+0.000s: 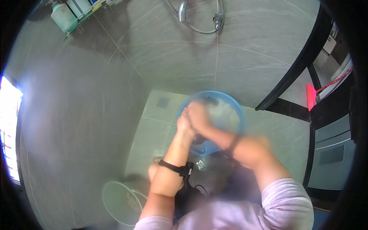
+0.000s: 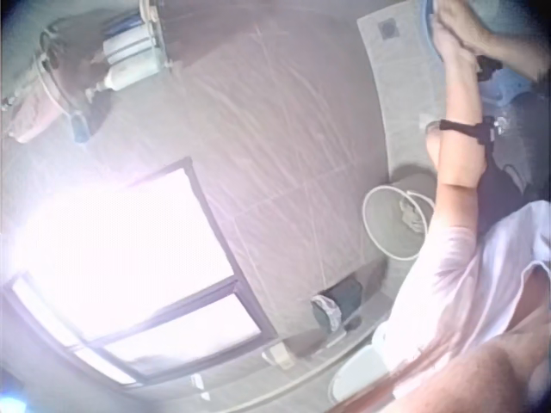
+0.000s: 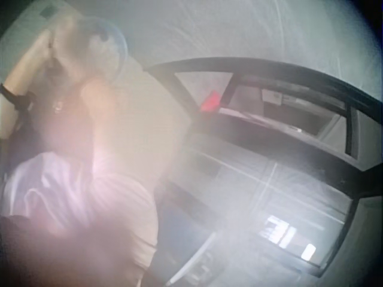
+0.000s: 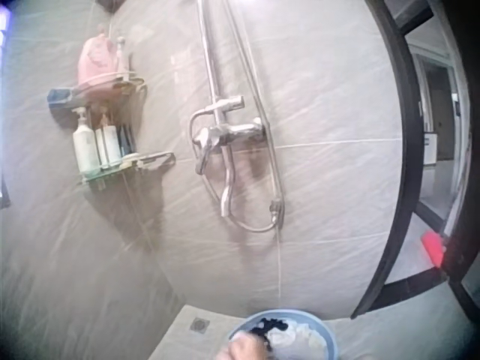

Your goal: Manually washing and scrubbing clothes in a basin with water and soap.

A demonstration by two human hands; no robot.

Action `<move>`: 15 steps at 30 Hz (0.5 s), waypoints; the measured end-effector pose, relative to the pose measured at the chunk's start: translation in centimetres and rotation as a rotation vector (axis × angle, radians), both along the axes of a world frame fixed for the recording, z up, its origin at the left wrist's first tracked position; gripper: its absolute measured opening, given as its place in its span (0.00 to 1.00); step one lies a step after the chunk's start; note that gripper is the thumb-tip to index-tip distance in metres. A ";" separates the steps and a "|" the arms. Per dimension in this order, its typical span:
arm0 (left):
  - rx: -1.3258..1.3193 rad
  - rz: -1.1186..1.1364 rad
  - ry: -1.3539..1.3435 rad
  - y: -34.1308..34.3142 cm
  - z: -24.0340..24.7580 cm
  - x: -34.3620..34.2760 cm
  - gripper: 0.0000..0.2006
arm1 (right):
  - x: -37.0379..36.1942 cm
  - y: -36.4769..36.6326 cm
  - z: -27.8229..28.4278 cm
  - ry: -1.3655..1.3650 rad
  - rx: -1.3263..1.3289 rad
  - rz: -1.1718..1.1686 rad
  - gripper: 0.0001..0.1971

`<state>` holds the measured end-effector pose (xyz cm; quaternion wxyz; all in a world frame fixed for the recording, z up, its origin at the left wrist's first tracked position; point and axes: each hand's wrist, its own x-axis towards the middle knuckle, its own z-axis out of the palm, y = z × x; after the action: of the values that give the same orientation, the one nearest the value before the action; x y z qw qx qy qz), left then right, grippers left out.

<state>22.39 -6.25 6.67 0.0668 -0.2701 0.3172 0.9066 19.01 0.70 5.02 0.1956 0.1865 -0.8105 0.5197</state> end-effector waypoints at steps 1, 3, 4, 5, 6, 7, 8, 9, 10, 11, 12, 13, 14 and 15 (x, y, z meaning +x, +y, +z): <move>0.120 0.028 0.201 -2.7 -1.3 1.4 0.15 | 2.3 -2.2 1.4 -0.007 -0.022 0.039 0.10; 0.374 -0.137 0.663 -6.4 -3.6 3.6 0.16 | 6.3 -4.5 5.2 0.324 0.161 0.089 0.08; 0.416 -0.184 0.659 -2.7 -2.0 2.4 0.16 | 2.0 -1.7 1.5 0.022 0.139 0.078 0.16; 0.243 -0.258 0.290 0.2 0.9 1.7 0.15 | -1.4 0.7 0.5 -0.091 0.182 -0.057 0.19; 0.047 -0.325 -0.070 2.1 2.6 1.5 0.15 | -3.8 3.3 0.4 -0.169 0.302 -0.097 0.21; 0.022 -0.324 -0.003 1.9 2.3 2.0 0.16 | -4.4 3.8 1.5 -0.480 -0.005 -0.026 0.23; 0.009 -0.349 -0.008 1.2 2.4 2.1 0.16 | -5.1 4.6 1.9 -0.525 -0.095 0.093 0.24; -0.059 -0.432 0.131 -0.5 2.6 2.4 0.17 | -4.8 4.5 2.8 -0.492 -0.117 0.159 0.22; -0.127 -0.508 0.268 -2.0 2.9 2.9 0.18 | -4.1 4.2 4.1 -0.459 -0.138 0.231 0.21; -0.140 -0.515 0.259 -3.1 3.2 3.4 0.18 | -3.5 3.8 5.5 -0.462 -0.154 0.229 0.21; -0.236 -0.638 0.330 -3.5 3.5 3.6 0.21 | -3.0 4.0 7.0 -0.505 -0.216 0.345 0.19; -0.333 -0.761 0.400 -3.7 3.6 3.7 0.25 | -2.8 4.2 8.0 -0.546 -0.279 0.462 0.17; -0.431 -0.881 0.471 -3.7 3.7 3.9 0.29 | -2.5 4.2 8.7 -0.534 -0.305 0.509 0.13; -0.482 -0.966 0.395 -2.5 4.0 3.6 0.34 | -2.4 4.5 8.3 -0.473 -0.324 0.539 0.13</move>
<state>26.04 -8.75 10.65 0.3493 0.0724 0.6086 0.7087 16.59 5.22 13.31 -0.1131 0.2347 -0.6627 0.7021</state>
